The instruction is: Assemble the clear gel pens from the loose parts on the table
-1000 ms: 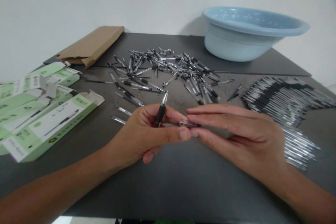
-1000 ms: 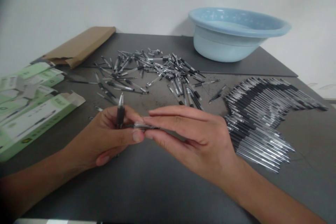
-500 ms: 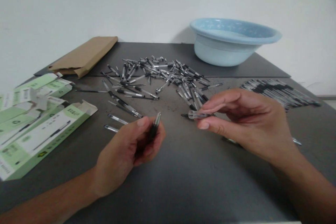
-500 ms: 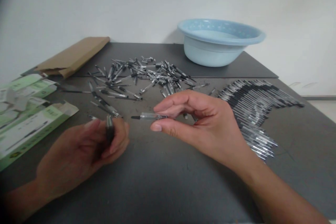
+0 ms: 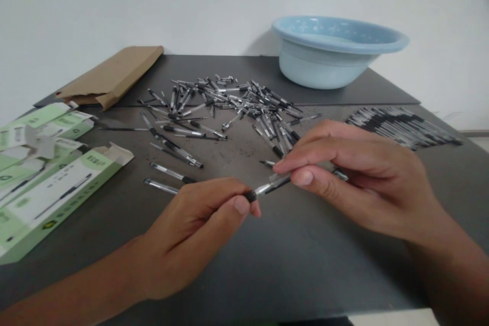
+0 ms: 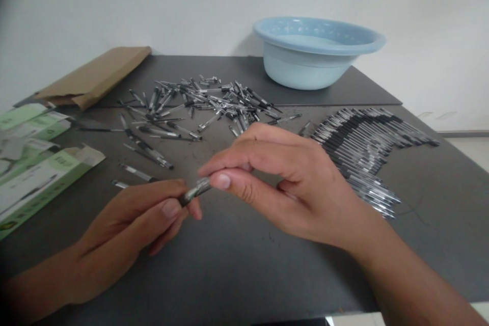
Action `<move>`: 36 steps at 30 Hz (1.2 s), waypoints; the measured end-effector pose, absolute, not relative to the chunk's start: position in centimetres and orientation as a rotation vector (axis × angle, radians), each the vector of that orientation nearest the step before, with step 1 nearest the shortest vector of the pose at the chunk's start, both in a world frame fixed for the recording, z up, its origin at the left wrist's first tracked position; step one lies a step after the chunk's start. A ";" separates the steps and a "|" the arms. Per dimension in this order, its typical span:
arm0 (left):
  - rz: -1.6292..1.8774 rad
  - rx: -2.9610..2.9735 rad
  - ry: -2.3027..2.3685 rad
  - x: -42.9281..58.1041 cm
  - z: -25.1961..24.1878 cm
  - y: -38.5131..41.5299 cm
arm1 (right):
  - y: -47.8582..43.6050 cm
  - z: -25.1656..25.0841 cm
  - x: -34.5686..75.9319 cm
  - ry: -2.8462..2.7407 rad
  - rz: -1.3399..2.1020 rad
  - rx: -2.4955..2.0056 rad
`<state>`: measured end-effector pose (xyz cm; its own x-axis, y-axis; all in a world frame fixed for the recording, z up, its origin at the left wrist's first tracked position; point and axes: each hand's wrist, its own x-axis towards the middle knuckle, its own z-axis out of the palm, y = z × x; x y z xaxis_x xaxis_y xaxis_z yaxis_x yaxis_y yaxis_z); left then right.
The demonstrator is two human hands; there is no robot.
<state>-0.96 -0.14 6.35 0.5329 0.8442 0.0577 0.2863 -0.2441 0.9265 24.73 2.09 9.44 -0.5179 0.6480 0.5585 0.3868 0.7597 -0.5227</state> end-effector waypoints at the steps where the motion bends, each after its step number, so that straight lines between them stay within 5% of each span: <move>1: 0.722 1.818 0.938 -0.9 6.4 -0.1 | 2.1 9.5 24.8 -2.191 0.428 -0.763; 36: 0.852 2.274 0.870 -1.0 5.7 0.8 | 1.8 9.4 24.7 -2.240 0.474 -0.786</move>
<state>-1.00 0.75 5.71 0.5887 0.7249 0.3576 0.3728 -0.6360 0.6756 24.66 1.78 9.36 -0.5665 0.6553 0.4997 0.3968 0.7484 -0.5315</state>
